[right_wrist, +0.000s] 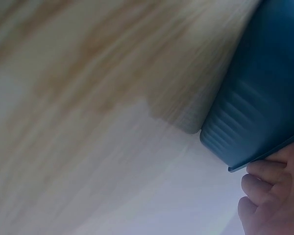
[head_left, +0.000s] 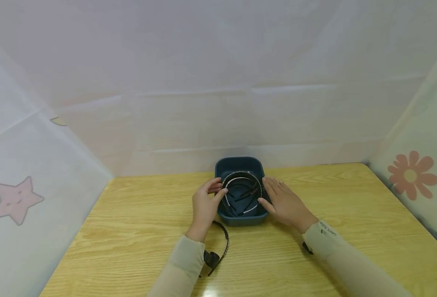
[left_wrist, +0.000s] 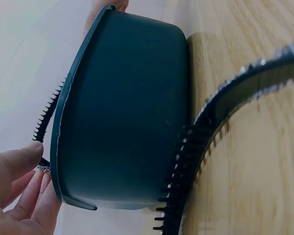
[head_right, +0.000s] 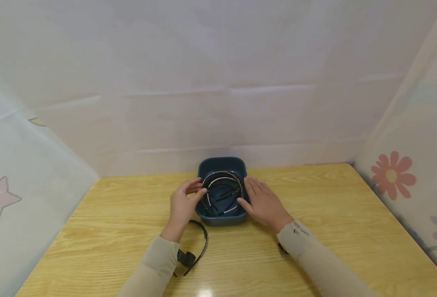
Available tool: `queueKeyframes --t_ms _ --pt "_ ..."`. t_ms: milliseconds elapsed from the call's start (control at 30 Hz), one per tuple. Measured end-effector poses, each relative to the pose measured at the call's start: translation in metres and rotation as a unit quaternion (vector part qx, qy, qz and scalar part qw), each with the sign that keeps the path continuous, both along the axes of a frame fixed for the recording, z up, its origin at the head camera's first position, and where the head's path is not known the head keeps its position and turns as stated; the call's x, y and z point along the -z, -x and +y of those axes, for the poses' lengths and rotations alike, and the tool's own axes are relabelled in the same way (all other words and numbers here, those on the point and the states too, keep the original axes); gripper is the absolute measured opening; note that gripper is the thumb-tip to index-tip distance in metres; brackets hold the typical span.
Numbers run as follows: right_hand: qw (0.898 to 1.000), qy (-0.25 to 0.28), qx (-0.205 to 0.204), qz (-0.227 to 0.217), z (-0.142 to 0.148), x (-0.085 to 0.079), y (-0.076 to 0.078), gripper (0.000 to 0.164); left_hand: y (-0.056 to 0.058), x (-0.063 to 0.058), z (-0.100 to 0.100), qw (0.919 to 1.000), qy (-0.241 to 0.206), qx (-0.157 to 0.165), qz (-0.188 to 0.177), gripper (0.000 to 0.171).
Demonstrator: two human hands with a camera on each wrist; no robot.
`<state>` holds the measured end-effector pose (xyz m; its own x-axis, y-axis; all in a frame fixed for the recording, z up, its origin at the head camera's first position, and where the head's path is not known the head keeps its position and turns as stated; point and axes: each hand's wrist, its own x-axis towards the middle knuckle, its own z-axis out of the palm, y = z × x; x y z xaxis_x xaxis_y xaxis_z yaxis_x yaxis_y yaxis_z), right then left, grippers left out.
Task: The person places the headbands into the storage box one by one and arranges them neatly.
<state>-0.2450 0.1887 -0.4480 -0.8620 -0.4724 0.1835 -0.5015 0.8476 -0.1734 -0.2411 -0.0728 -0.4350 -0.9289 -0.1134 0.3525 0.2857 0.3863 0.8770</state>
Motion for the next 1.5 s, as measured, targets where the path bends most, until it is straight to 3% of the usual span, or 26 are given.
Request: queueKeyframes --t_ms 300,533,767,900,1033,1200,1500 --pt "1.0 0.0 -0.001 -0.005 -0.001 0.0 0.002 0.074 0.001 -0.002 -0.003 0.9997 0.013 0.007 -0.018 0.03" --pt "1.0 0.004 -0.003 -0.008 -0.001 0.003 0.003 0.074 -0.004 -0.003 -0.024 0.9997 0.018 -0.008 -0.015 0.026" --pt "1.0 -0.004 -0.001 -0.005 -0.001 0.003 0.003 0.074 -0.01 -0.007 -0.047 0.9959 0.053 0.029 -0.066 0.033" --pt "1.0 -0.003 0.0 -0.011 -0.001 0.0 0.001 0.074 -0.011 -0.01 -0.056 0.9917 0.092 0.046 -0.076 0.032" --pt "1.0 -0.002 0.002 -0.013 0.0 -0.002 0.0 0.073 -0.012 -0.015 -0.062 0.9854 0.13 0.064 -0.089 0.031" --pt "1.0 -0.005 0.001 -0.009 0.0 -0.001 -0.001 0.074 -0.012 -0.015 -0.071 0.9734 0.155 0.093 -0.142 0.032" --pt "1.0 -0.008 0.001 -0.007 0.0 -0.002 0.0 0.073 -0.015 -0.013 -0.083 0.9441 0.226 0.121 -0.207 0.02"
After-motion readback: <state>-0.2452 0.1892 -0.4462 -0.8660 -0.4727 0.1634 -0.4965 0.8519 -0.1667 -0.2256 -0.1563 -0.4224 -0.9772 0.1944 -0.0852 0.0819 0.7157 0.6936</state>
